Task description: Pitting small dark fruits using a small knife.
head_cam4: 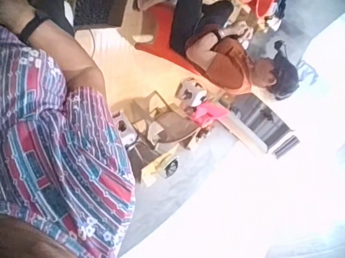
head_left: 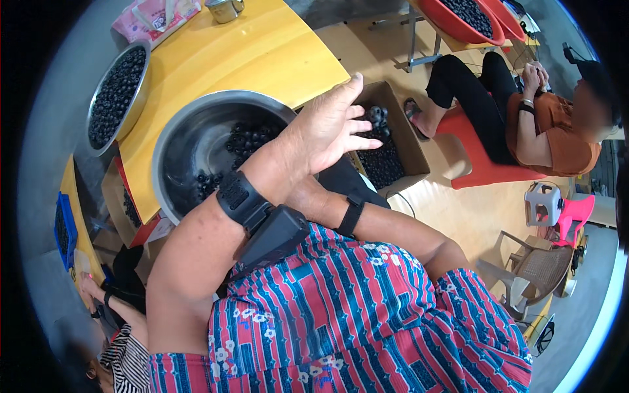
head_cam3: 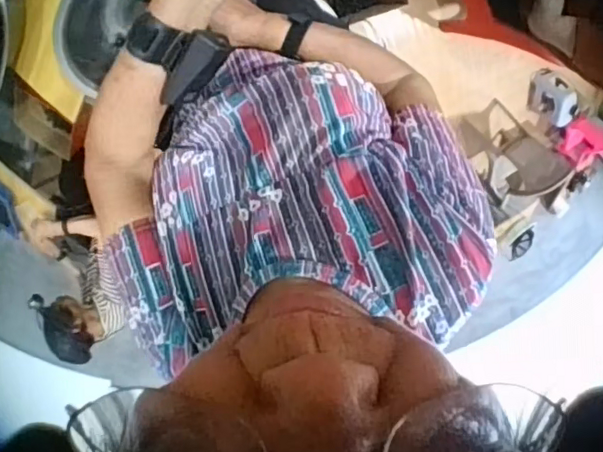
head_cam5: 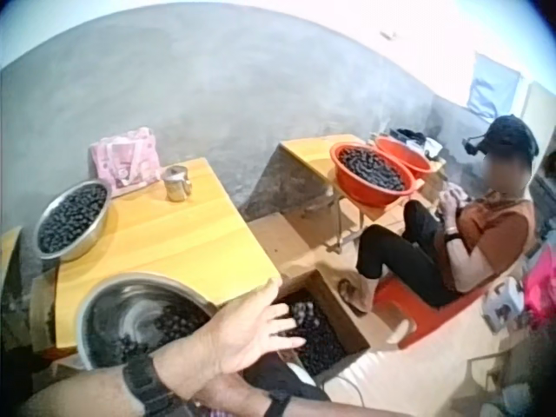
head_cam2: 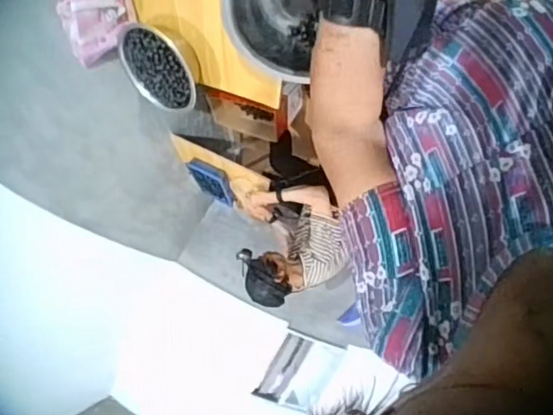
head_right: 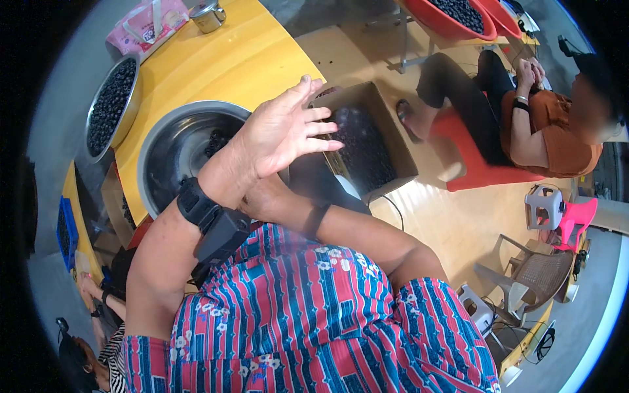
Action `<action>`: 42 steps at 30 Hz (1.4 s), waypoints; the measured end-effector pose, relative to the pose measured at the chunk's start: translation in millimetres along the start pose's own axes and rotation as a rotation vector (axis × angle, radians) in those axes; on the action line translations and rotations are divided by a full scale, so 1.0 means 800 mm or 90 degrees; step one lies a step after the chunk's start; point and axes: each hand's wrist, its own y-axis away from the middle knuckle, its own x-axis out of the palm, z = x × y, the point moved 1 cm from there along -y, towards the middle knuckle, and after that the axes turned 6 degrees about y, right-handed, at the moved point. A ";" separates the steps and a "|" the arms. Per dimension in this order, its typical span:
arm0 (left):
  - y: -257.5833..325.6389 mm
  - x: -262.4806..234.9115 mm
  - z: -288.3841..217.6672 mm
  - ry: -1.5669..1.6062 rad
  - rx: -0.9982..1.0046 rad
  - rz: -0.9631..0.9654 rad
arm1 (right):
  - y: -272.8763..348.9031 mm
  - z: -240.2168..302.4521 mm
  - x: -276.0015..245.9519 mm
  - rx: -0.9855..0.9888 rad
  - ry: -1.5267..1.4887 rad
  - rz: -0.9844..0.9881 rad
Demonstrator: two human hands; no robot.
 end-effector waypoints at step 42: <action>0.160 -0.198 0.042 -0.725 0.358 -0.381 | -0.003 -0.011 -0.026 0.068 -0.121 -0.125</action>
